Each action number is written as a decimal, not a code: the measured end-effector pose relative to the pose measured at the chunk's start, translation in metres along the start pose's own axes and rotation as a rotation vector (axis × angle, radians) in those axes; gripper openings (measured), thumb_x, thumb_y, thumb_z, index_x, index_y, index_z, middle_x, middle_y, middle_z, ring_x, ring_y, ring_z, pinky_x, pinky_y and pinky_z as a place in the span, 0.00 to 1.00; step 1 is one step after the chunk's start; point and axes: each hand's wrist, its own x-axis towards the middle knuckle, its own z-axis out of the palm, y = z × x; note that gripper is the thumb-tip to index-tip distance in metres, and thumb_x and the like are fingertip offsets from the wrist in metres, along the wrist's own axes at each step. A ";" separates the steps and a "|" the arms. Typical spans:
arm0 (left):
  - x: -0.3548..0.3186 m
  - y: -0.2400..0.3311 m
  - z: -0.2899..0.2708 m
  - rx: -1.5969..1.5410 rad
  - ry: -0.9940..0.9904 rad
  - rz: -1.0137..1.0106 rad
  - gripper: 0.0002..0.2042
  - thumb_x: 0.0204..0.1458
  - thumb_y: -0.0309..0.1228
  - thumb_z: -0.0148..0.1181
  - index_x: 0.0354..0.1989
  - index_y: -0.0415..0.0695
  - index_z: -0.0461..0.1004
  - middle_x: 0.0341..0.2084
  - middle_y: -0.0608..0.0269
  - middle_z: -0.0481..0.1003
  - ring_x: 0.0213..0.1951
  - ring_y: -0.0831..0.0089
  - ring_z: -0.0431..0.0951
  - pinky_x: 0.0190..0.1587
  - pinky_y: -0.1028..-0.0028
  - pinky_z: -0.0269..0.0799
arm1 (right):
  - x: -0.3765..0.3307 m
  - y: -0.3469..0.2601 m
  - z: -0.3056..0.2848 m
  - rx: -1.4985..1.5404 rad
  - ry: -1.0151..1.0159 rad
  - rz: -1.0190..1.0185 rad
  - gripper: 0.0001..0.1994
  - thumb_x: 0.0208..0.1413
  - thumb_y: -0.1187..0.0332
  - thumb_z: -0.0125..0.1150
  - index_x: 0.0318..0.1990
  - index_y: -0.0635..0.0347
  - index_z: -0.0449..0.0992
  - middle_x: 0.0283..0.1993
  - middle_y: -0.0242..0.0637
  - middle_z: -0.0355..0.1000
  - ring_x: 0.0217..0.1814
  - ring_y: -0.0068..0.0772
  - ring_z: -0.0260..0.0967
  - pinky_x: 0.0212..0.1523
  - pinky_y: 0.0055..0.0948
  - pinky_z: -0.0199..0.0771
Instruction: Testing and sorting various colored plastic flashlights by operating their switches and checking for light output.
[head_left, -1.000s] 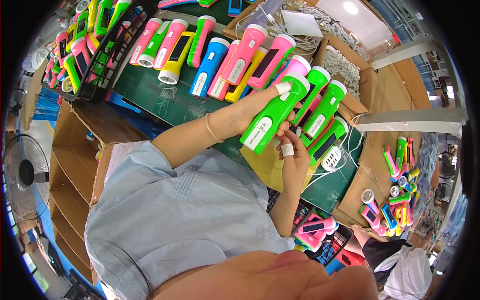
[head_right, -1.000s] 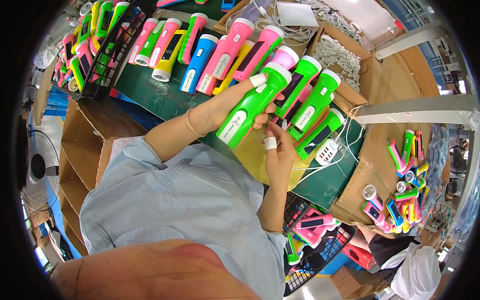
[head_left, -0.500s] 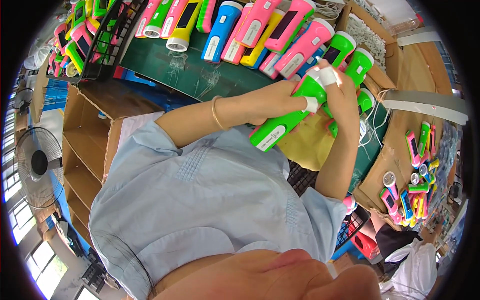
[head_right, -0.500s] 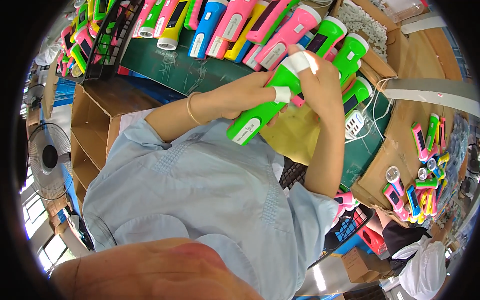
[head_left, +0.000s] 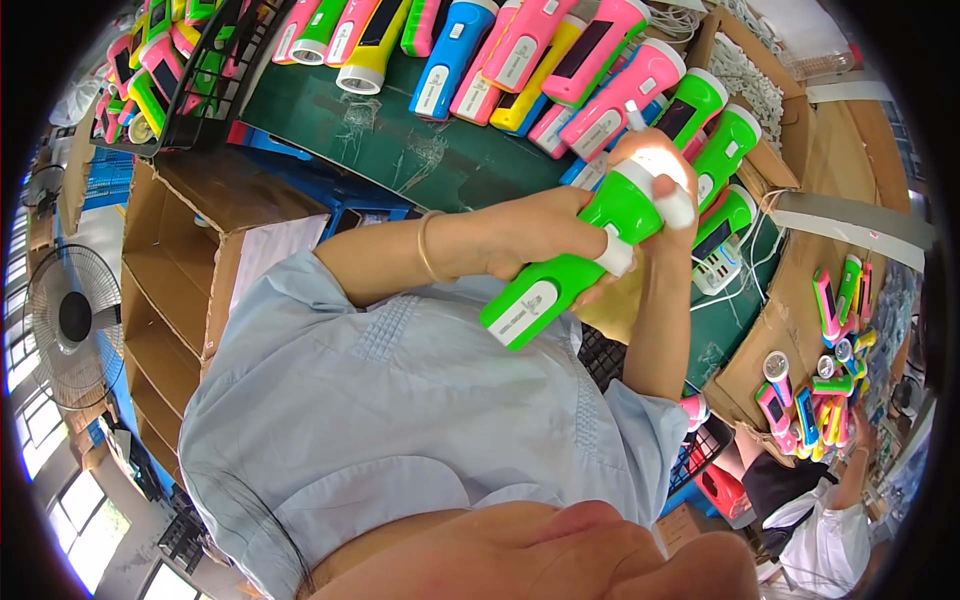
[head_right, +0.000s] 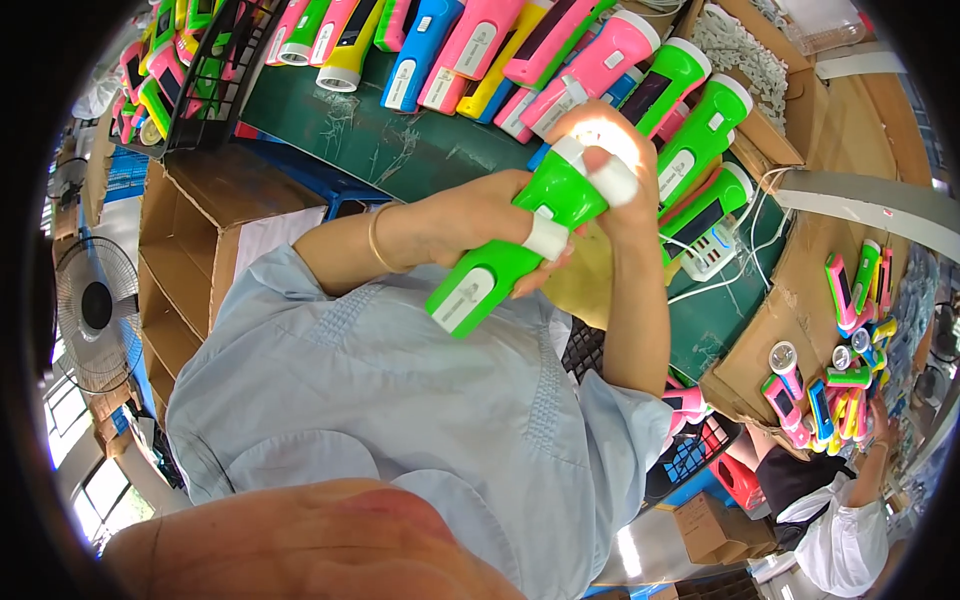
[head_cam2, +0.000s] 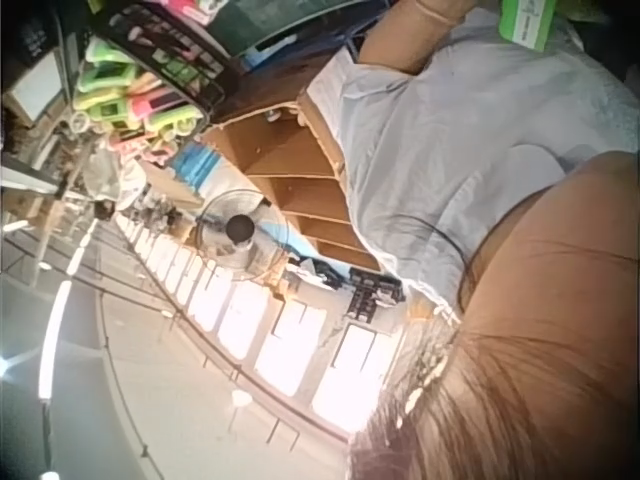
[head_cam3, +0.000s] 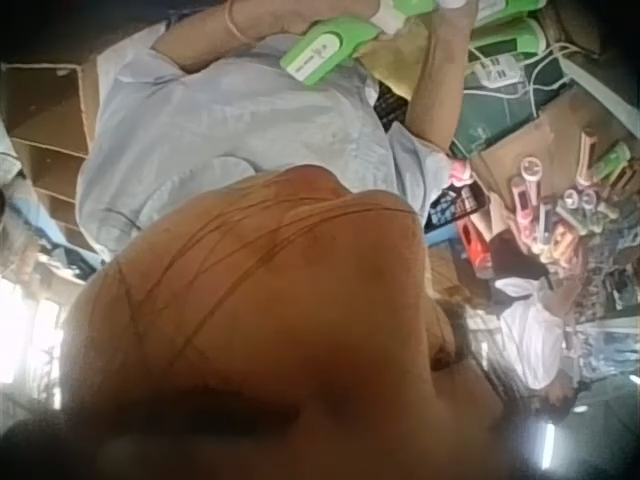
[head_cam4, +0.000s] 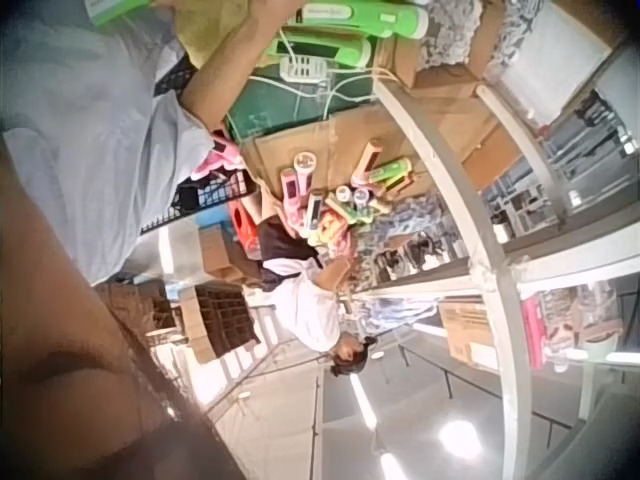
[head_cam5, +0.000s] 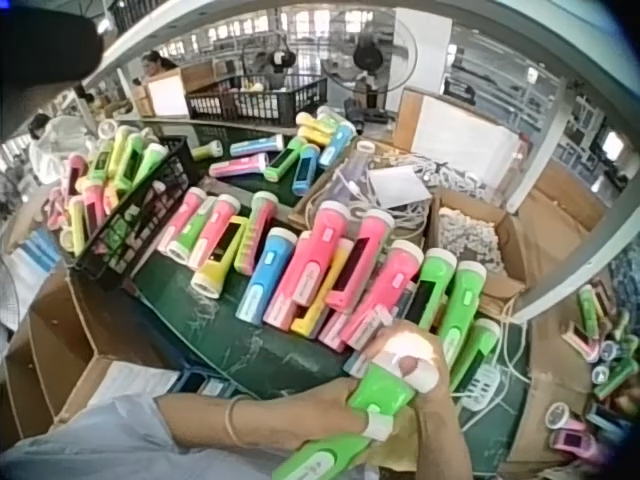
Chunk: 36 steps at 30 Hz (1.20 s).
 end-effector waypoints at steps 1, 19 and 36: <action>0.004 -0.001 -0.005 0.125 0.085 0.031 0.13 0.43 0.28 0.57 0.37 0.38 0.64 0.20 0.60 0.69 0.17 0.72 0.71 0.18 0.73 0.67 | 0.005 -0.008 -0.001 -0.217 0.002 0.090 0.14 0.46 0.60 0.54 0.30 0.65 0.71 0.28 0.33 0.68 0.29 0.23 0.64 0.31 0.22 0.64; 0.024 0.019 -0.021 -0.006 0.192 0.144 0.13 0.52 0.38 0.50 0.38 0.41 0.66 0.25 0.60 0.71 0.21 0.71 0.73 0.22 0.74 0.69 | -0.083 0.009 0.031 -0.530 0.576 0.140 0.10 0.56 0.68 0.50 0.40 0.62 0.74 0.24 0.25 0.64 0.24 0.12 0.57 0.23 0.14 0.55; 0.057 0.123 -0.006 1.347 0.879 1.071 0.33 0.40 0.35 0.65 0.44 0.27 0.48 0.36 0.29 0.64 0.38 0.40 0.69 0.39 0.59 0.69 | -0.061 -0.022 0.006 -0.381 0.672 0.000 0.12 0.55 0.69 0.53 0.44 0.67 0.73 0.28 0.28 0.66 0.25 0.12 0.57 0.21 0.12 0.53</action>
